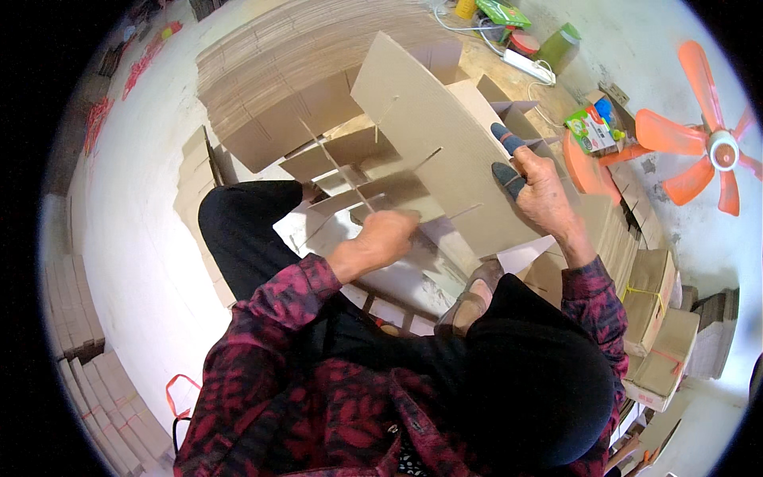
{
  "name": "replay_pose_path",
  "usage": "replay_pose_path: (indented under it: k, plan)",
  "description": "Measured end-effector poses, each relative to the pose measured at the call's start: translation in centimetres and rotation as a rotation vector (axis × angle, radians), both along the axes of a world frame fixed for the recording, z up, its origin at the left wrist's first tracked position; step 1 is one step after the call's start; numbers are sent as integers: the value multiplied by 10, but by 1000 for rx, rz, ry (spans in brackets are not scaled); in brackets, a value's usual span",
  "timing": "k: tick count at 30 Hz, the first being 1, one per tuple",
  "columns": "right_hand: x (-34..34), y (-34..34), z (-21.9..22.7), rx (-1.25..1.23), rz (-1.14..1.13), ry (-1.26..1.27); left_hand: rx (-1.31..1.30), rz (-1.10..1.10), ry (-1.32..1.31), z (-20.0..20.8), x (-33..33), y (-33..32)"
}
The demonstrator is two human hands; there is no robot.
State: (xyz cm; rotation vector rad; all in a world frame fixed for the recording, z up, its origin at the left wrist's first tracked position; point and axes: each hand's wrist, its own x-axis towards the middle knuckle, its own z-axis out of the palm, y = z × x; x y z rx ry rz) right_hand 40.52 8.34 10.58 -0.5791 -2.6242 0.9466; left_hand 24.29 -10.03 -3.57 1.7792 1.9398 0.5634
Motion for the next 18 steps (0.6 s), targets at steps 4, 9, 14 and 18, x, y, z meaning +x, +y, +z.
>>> replay_pose_path:
  k: [4, 9, 14, 18]
  plan:
    - [-16, -4, 0, 64, 42, 17, -38, -5, -2, 3, -3, -2]
    - [-26, -9, -3, 61, 51, -33, -88, -32, -27, 13, -5, -1]
    - [-32, -13, -22, 113, 66, -196, -102, -34, -17, 8, -5, -1]
    - [-38, -16, -49, 141, 58, -206, -115, -37, -11, 15, -5, 0]
